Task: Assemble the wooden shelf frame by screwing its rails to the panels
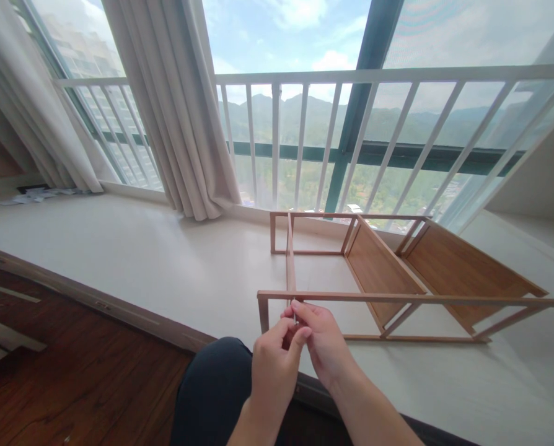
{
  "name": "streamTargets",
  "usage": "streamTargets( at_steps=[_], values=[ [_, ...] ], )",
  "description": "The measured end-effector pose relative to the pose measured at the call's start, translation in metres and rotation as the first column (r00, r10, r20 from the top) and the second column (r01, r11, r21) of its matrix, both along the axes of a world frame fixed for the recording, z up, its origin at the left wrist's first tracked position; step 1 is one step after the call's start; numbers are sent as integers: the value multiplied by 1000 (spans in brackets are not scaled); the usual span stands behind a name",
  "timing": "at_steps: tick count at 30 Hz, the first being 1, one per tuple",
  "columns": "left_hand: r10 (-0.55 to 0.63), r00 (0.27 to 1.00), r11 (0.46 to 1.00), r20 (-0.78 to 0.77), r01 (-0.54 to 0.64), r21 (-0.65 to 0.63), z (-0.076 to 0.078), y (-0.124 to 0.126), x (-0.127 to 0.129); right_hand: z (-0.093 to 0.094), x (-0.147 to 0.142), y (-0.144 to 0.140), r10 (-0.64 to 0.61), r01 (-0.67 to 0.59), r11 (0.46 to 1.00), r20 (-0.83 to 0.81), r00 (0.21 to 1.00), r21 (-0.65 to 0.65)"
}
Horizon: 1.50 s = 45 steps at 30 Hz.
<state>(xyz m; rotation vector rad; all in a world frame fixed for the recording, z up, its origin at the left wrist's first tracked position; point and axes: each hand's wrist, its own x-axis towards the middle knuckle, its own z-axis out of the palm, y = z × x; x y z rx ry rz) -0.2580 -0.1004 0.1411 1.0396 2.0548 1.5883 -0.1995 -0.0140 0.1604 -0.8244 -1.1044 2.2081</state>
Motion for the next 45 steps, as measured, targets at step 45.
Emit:
streamTargets(
  at_steps=[45],
  values=[
    [-5, 961, 997, 275, -17, 77, -11, 6, 16, -7, -2, -6, -47, 47, 998, -13, 999, 30]
  ],
)
